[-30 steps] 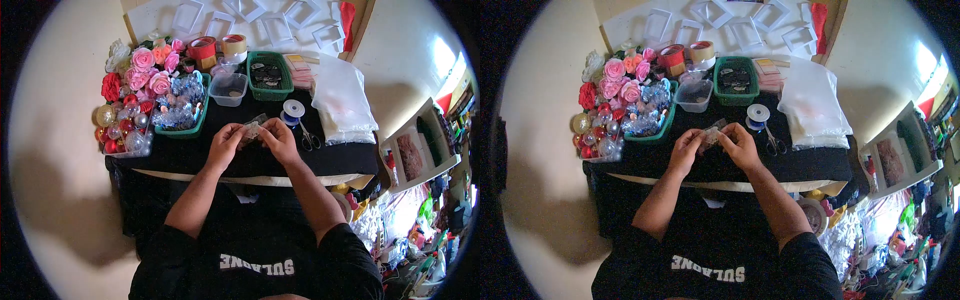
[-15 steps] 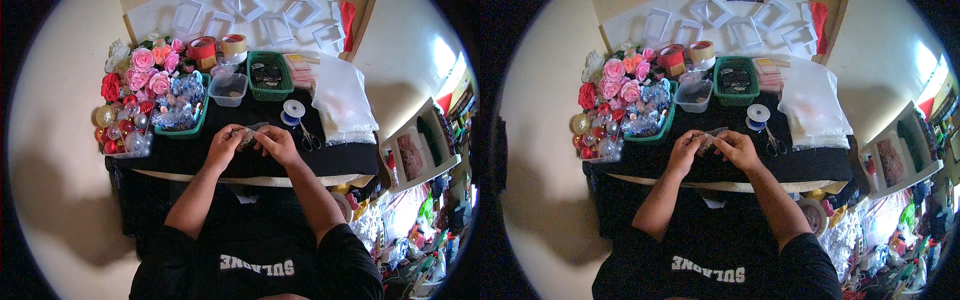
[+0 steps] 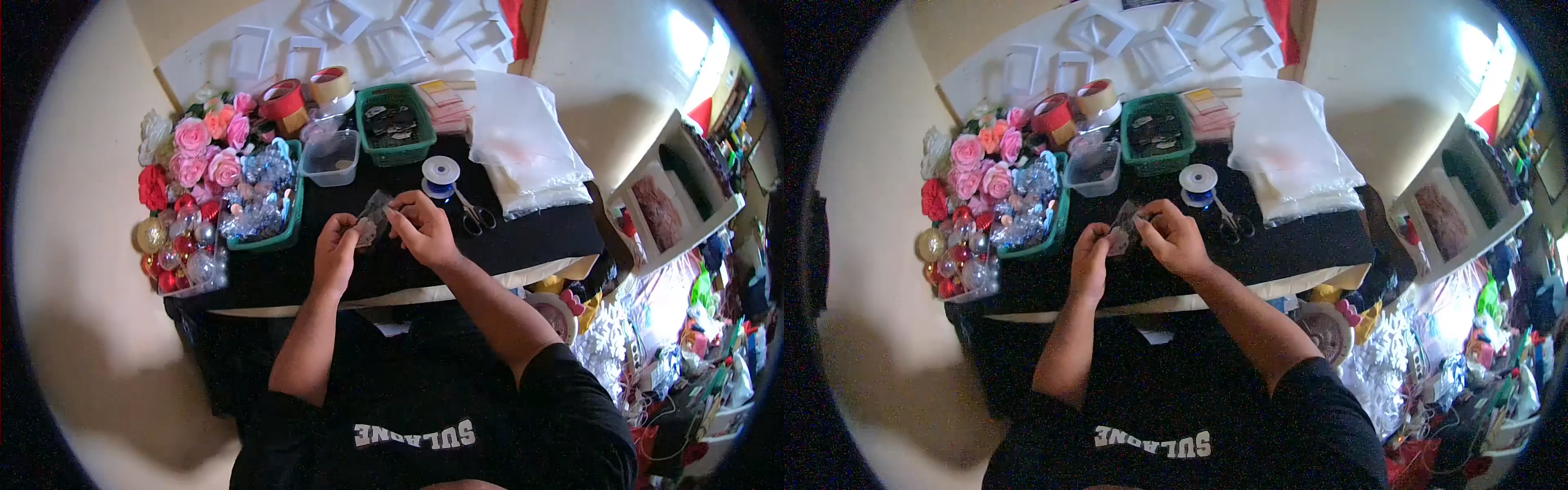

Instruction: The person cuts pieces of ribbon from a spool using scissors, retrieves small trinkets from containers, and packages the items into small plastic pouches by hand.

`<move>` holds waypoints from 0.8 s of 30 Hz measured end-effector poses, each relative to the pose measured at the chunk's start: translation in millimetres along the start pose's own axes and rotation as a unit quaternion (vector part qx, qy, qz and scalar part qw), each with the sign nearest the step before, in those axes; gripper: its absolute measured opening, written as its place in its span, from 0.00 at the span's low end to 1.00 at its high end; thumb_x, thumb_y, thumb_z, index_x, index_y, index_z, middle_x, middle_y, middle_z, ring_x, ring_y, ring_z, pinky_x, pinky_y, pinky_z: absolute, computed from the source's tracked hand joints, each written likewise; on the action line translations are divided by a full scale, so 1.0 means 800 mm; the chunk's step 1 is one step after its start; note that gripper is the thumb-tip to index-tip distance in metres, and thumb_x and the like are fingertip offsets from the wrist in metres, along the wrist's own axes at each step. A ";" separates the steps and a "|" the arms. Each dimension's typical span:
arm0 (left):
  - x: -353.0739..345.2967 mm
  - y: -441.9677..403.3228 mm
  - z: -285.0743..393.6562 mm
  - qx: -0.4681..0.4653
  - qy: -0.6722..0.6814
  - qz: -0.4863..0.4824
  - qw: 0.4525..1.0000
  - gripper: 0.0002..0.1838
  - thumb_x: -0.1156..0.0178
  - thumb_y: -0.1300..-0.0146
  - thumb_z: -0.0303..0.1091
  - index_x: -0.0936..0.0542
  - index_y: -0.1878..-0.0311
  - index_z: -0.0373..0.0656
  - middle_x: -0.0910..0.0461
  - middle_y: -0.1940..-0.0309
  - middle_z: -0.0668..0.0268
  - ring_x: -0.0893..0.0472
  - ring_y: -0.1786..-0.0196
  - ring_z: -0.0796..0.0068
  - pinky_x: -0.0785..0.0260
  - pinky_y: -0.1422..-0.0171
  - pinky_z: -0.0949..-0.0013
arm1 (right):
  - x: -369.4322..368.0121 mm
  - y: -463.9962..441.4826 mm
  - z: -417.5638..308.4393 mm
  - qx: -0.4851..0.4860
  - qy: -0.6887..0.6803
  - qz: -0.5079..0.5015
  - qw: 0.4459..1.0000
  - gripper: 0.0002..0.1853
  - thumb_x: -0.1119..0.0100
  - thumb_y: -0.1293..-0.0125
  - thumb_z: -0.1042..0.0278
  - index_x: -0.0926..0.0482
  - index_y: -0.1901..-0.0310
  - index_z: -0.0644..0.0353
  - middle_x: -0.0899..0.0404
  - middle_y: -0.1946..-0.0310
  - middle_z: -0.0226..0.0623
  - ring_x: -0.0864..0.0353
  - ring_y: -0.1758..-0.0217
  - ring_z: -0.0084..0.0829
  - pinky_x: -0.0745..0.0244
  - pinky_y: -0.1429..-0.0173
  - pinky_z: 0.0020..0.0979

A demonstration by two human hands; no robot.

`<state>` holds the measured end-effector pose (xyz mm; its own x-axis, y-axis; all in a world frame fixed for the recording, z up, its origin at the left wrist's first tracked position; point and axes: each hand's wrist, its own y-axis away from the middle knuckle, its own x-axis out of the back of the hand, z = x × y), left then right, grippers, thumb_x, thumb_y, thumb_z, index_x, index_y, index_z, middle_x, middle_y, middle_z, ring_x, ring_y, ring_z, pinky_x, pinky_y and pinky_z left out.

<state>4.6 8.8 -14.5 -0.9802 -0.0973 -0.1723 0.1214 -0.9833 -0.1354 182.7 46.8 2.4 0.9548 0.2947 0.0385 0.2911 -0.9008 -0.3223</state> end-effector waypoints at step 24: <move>-0.096 0.110 0.215 -0.219 0.014 -0.484 0.847 0.45 0.58 0.35 0.73 0.23 0.43 0.34 0.24 0.41 0.50 0.24 0.42 0.60 0.36 0.39 0.59 | 0.149 0.064 -0.018 -0.031 0.480 0.081 0.873 0.16 0.40 0.40 0.58 0.25 0.55 0.57 0.18 0.62 0.43 0.19 0.53 0.46 0.28 0.47 0.45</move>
<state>63.8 -96.3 154.5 -0.6505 0.7314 0.2048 -0.6849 -0.4484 -0.5743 312.2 31.7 3.8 0.5852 -0.2156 0.7817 0.1217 -0.9297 -0.3475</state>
